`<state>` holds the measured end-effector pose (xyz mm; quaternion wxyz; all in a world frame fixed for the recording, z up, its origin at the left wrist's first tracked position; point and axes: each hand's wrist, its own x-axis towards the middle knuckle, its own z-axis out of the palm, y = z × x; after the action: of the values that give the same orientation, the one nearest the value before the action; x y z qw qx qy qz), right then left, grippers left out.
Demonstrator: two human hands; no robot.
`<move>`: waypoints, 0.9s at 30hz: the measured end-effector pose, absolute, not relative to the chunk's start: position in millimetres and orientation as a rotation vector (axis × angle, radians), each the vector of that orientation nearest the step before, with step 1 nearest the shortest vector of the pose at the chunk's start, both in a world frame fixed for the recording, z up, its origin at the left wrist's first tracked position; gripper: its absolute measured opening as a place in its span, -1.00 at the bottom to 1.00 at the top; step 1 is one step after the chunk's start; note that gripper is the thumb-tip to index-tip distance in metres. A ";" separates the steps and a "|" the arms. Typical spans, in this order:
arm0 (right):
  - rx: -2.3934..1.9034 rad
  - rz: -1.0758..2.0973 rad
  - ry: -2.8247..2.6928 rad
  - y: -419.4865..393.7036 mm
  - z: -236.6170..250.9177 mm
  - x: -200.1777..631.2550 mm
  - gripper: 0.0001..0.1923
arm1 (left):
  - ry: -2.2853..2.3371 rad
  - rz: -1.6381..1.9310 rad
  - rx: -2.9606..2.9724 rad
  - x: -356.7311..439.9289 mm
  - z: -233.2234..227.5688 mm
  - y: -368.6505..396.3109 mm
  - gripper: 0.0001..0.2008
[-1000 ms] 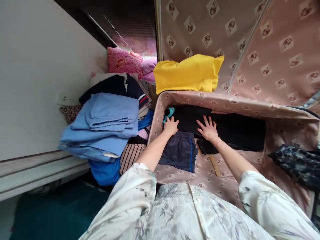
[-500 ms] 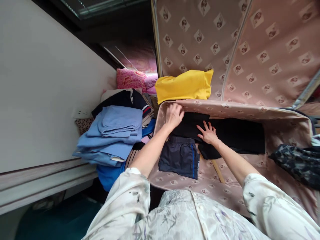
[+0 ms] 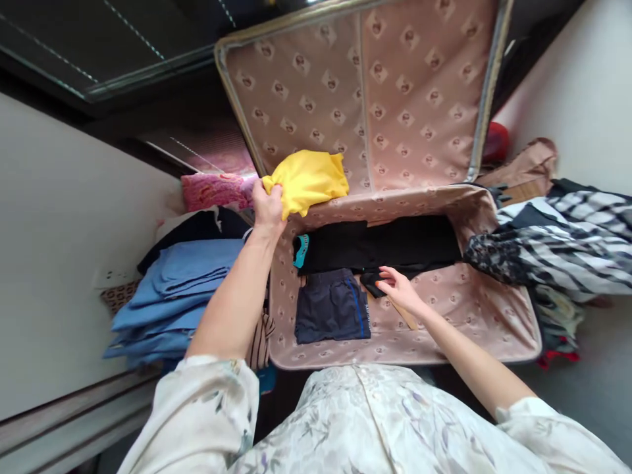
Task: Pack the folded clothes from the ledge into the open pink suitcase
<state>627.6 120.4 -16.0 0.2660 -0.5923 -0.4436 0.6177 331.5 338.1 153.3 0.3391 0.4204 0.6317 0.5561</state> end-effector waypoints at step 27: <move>-1.057 1.955 -0.049 128.0 16.7 671.9 -0.55 | 1.246 1.125 0.231 489.9 168.7 126.3 -0.81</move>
<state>671.9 128.0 16.7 0.4432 -0.4262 -0.0196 0.7884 489.9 126.3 168.7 0.6619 0.1021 0.5510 0.4978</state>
